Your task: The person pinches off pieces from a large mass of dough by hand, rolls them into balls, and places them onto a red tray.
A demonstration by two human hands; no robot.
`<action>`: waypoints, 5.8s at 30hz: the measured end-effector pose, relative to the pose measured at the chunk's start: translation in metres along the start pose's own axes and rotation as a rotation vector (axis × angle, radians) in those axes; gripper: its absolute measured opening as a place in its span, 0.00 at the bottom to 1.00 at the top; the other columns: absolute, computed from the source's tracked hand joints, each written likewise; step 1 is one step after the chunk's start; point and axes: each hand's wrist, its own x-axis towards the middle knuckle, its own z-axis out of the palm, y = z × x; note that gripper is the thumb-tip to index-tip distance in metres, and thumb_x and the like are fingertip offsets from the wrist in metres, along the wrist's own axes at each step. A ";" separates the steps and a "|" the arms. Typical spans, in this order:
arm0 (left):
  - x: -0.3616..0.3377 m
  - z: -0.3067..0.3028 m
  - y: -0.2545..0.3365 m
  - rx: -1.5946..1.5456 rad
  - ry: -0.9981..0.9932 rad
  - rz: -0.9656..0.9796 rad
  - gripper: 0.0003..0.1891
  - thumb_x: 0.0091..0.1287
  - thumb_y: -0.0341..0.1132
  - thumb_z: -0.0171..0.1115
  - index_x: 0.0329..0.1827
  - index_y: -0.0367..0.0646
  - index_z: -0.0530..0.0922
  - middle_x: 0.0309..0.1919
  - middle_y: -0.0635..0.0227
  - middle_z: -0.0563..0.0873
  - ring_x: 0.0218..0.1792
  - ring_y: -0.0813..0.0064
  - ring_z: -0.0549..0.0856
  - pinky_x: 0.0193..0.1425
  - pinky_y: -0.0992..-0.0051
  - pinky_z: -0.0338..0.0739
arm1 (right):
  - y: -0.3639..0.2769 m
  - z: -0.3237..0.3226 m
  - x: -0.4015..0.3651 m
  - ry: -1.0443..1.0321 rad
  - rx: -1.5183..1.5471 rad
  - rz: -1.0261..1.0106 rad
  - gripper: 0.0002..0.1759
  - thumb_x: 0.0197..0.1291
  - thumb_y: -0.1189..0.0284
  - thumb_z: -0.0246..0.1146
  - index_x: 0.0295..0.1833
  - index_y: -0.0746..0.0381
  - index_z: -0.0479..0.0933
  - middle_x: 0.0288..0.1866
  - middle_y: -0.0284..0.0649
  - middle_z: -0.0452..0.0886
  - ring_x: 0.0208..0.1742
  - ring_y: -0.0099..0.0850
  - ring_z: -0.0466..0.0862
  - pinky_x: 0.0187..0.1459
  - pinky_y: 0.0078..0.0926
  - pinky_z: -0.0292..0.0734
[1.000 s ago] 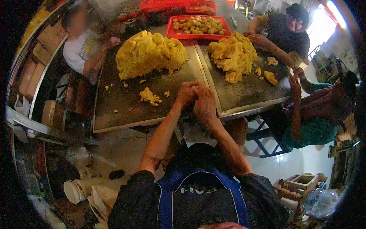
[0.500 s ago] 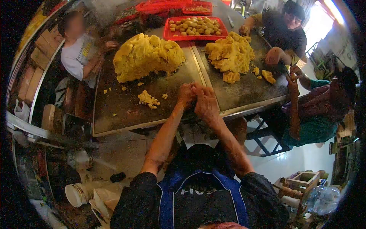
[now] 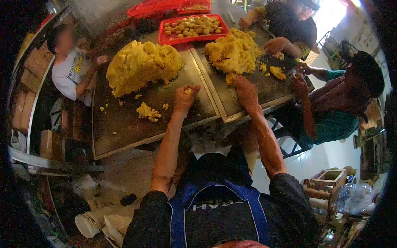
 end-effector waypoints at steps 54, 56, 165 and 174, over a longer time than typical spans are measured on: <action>-0.034 -0.009 0.032 0.511 -0.182 0.342 0.20 0.58 0.44 0.76 0.49 0.43 0.88 0.35 0.60 0.81 0.39 0.62 0.82 0.48 0.63 0.78 | 0.020 -0.021 -0.031 0.243 0.418 0.446 0.16 0.69 0.67 0.66 0.58 0.59 0.83 0.51 0.45 0.88 0.51 0.36 0.89 0.50 0.30 0.81; -0.038 -0.008 0.041 0.615 -0.187 0.266 0.19 0.57 0.43 0.77 0.49 0.42 0.88 0.36 0.60 0.81 0.40 0.62 0.83 0.48 0.62 0.78 | 0.016 -0.023 -0.034 0.229 0.434 0.420 0.16 0.69 0.67 0.66 0.58 0.60 0.83 0.51 0.46 0.88 0.51 0.34 0.89 0.49 0.29 0.81; -0.021 0.001 0.018 1.371 -0.172 0.845 0.15 0.64 0.36 0.57 0.49 0.36 0.79 0.64 0.48 0.72 0.73 0.42 0.63 0.75 0.36 0.50 | 0.026 -0.035 -0.047 -0.011 0.230 0.062 0.12 0.68 0.69 0.62 0.52 0.62 0.84 0.57 0.49 0.84 0.63 0.49 0.80 0.59 0.41 0.76; -0.025 -0.036 0.020 1.350 0.200 0.577 0.12 0.66 0.35 0.60 0.46 0.36 0.82 0.48 0.54 0.82 0.60 0.53 0.77 0.62 0.52 0.72 | -0.019 -0.048 -0.046 0.258 0.328 0.257 0.16 0.58 0.78 0.63 0.53 0.63 0.79 0.48 0.47 0.85 0.49 0.43 0.85 0.52 0.38 0.80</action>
